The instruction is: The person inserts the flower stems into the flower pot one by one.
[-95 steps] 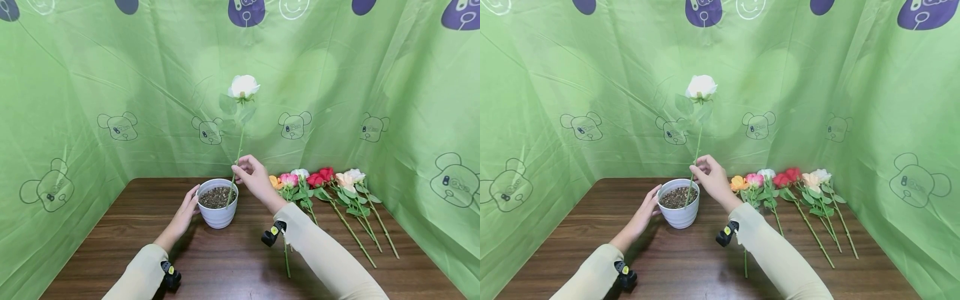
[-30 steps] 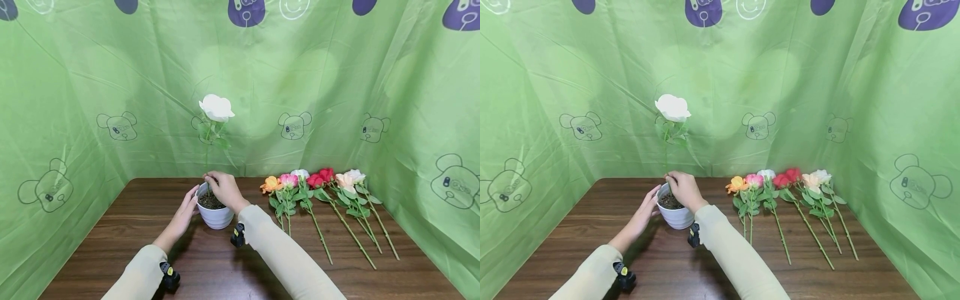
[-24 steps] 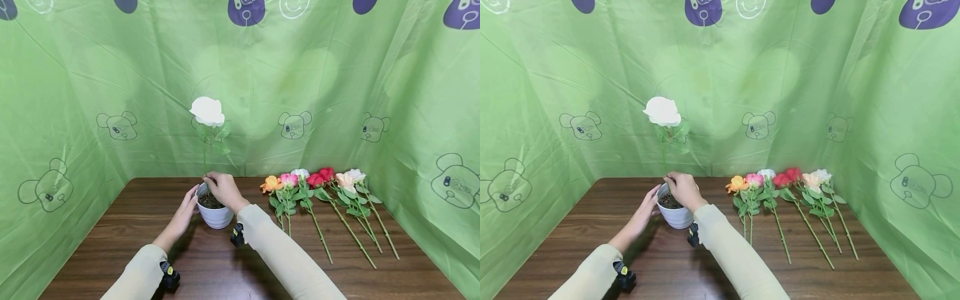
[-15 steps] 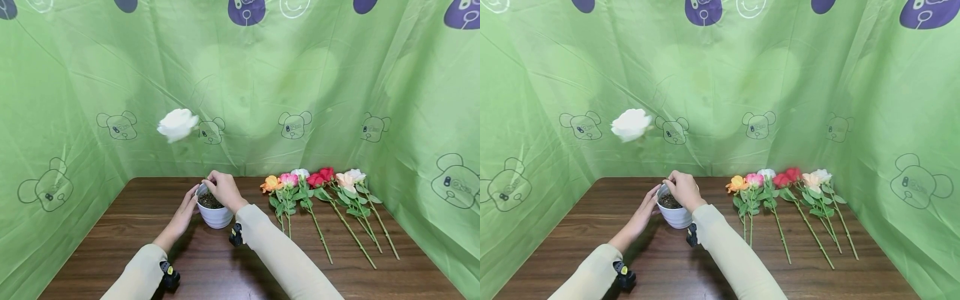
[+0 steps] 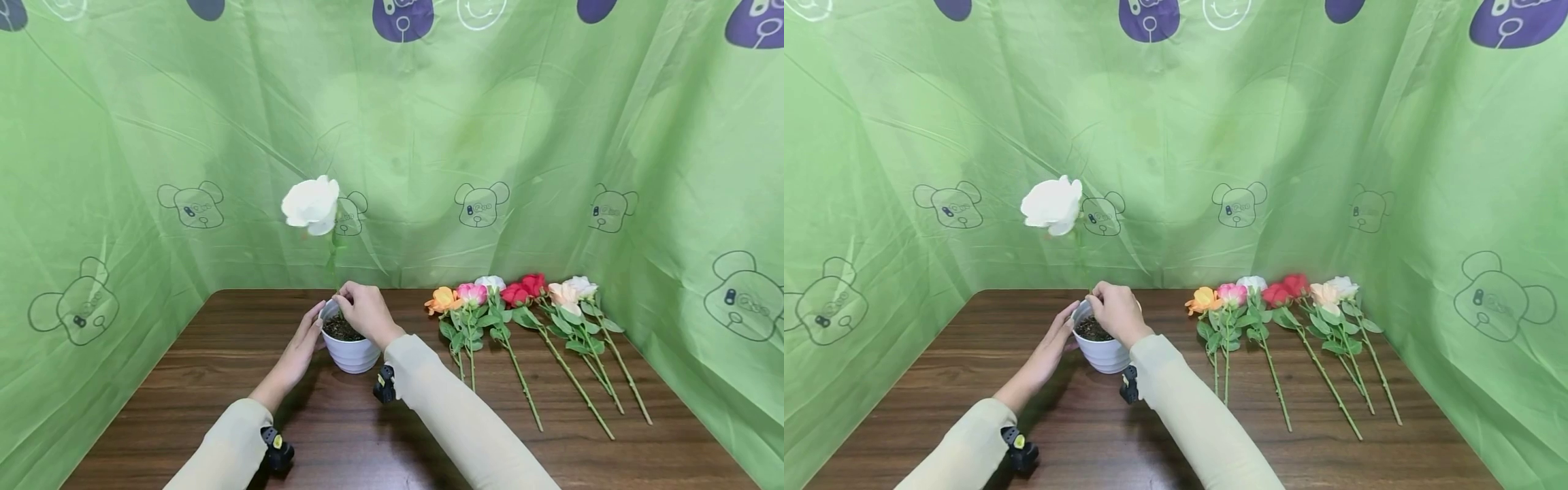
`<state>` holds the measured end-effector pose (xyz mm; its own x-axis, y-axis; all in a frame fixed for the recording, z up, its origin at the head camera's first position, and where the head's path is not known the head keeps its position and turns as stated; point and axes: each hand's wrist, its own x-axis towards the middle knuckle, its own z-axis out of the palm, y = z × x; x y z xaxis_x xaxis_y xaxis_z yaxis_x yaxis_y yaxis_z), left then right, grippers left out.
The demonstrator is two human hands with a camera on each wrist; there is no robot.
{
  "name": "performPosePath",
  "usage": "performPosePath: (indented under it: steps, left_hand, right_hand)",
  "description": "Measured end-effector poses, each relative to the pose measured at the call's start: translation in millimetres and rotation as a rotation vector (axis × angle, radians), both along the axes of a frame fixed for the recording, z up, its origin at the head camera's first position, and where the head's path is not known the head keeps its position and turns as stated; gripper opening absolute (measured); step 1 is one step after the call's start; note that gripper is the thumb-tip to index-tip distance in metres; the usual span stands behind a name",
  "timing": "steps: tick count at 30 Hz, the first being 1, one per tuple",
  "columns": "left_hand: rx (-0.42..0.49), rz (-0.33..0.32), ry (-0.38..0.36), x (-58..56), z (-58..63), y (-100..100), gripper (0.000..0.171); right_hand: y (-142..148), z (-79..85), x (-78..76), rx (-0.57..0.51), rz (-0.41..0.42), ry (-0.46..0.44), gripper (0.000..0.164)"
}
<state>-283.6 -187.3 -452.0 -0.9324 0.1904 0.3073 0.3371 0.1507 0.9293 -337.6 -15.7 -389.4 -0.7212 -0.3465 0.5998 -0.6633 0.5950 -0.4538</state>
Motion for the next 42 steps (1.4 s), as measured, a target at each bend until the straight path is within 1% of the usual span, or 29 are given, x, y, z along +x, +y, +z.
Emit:
performPosePath:
  steps: [5, 11, 17, 21, 27, 31, 36, 42]
  left_hand:
    - [0.015, -0.014, -0.008, 0.2, 0.8, 0.2, 0.049]
    - [0.007, -0.005, -0.009, 0.2, -0.3, 0.2, 0.049]
    - [-0.007, 0.003, -0.004, 0.2, -0.5, 0.3, 0.051]
    - [0.001, 0.003, -0.008, 0.0, -1.1, 0.2, 0.052]
    - [0.001, 0.0, -0.005, 1.5, 1.7, 1.6, 0.051]
    - [0.008, -0.002, 0.001, 2.3, 3.5, 2.7, 0.05]
    - [0.012, -0.01, -0.001, 2.3, 2.8, 2.5, 0.05]
    - [0.0, 0.006, -0.009, 1.4, 0.7, 1.1, 0.05]
  right_hand:
    - [-0.8, 1.6, 2.2, 0.038, -0.043, -0.023, 0.013]
    - [-1.7, 0.5, 1.4, 0.076, -0.098, -0.021, 0.012]
    - [-2.3, -0.7, 0.9, 0.078, -0.134, -0.026, 0.019]
    - [-1.9, -1.1, 1.0, 0.066, -0.138, -0.032, 0.022]
    - [-1.6, -1.2, -0.2, 0.04, -0.13, -0.043, 0.015]
    - [-1.5, -1.8, -1.3, 0.026, -0.122, -0.058, 0.013]
    - [-1.5, -2.7, -1.6, 0.004, -0.114, -0.089, 0.014]
    - [-1.5, -3.0, -2.3, -0.021, -0.09, -0.101, 0.016]
